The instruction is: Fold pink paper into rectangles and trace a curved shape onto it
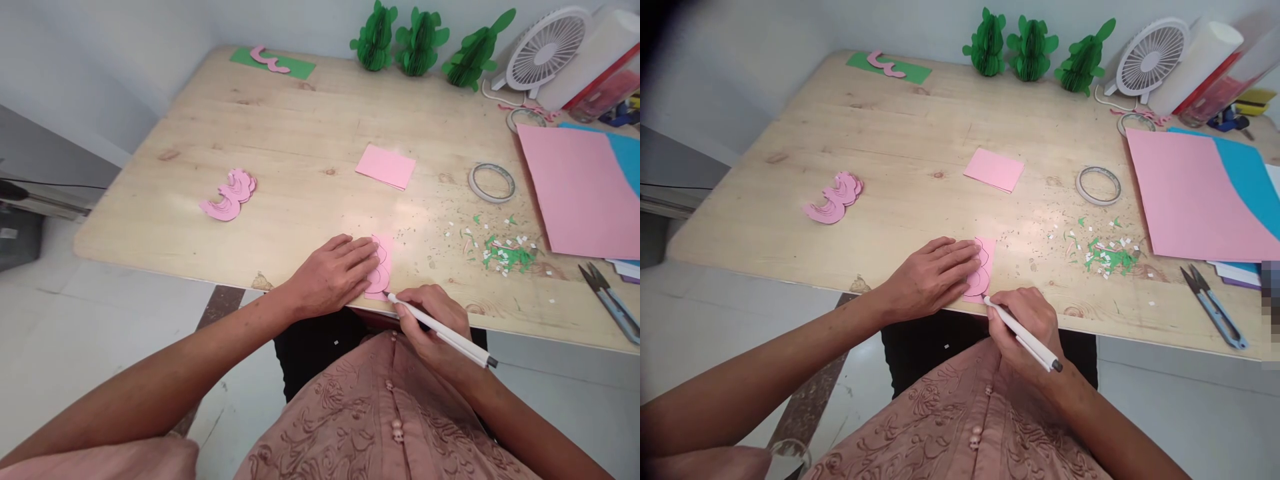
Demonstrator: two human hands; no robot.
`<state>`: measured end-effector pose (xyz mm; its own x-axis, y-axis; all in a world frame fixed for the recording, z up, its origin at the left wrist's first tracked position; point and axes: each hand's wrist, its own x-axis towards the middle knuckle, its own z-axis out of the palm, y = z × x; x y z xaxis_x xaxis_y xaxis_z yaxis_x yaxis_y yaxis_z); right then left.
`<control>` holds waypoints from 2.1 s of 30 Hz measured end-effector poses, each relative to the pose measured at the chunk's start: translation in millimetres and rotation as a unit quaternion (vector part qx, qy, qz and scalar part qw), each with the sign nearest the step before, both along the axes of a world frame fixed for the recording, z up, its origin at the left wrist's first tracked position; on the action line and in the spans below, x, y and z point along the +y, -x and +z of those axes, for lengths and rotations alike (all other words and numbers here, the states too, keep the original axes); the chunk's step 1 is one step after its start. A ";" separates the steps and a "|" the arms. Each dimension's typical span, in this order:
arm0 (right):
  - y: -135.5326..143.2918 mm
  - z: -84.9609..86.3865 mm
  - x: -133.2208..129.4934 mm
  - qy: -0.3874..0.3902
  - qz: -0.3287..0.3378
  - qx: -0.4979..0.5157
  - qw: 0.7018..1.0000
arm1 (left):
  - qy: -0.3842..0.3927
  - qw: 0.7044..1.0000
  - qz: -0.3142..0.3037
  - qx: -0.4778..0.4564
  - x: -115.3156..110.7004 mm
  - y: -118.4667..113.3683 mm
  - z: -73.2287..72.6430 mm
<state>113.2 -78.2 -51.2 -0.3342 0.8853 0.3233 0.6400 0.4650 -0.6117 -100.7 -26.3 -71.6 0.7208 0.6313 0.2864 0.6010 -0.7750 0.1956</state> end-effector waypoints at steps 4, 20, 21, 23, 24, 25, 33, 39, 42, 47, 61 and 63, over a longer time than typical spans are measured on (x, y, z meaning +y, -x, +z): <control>-0.2 0.5 0.5 -0.001 -0.005 0.001 1.000 | 0.001 1.000 -0.002 -0.004 0.3 0.1 -0.2; -1.4 -2.8 0.8 -0.010 -0.034 -0.002 0.999 | 0.005 1.000 -0.007 -0.005 0.2 0.5 -1.4; -1.4 -2.8 0.8 -0.008 -0.036 0.000 0.999 | 0.004 1.000 -0.006 -0.006 0.0 0.4 -1.5; -1.5 -3.0 0.6 -0.007 -0.040 0.001 0.999 | 0.002 1.000 -0.005 -0.006 -0.4 0.2 -1.4; -1.5 -3.1 0.5 -0.007 -0.042 0.000 0.999 | 0.001 1.000 -0.004 -0.007 -0.5 0.1 -1.4; -1.5 -3.3 0.4 -0.007 -0.044 -0.001 0.999 | 0.000 1.000 -0.004 -0.006 -0.6 0.1 -1.2; -0.4 -2.6 1.1 -0.005 -0.054 -0.002 0.999 | -0.003 1.000 -0.004 -0.011 -0.3 0.1 -1.2; 0.7 -3.0 1.2 -0.003 -0.060 0.008 0.998 | 0.001 1.000 -0.004 -0.006 -1.0 0.1 -0.8; 0.7 -3.8 0.4 0.003 -0.065 0.004 0.998 | 0.003 1.000 -0.004 -0.006 -1.0 -0.2 0.3; 0.4 -5.5 1.1 -0.007 -0.067 0.008 0.998 | 0.006 1.000 -0.006 -0.005 -0.4 -0.2 0.8; 1.1 -7.6 2.4 -0.009 -0.061 0.028 0.998 | -0.001 1.000 -0.004 -0.004 -0.4 -0.3 0.0; 1.1 -7.8 2.5 -0.011 -0.062 0.029 0.998 | 0.000 1.000 -0.004 -0.001 -0.3 -0.2 -0.4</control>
<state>112.1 -75.7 -59.1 -0.2031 0.9111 0.3588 0.6573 0.3984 -0.6397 -100.5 -26.7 -72.0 0.7252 0.6250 0.2890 0.5939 -0.7801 0.1967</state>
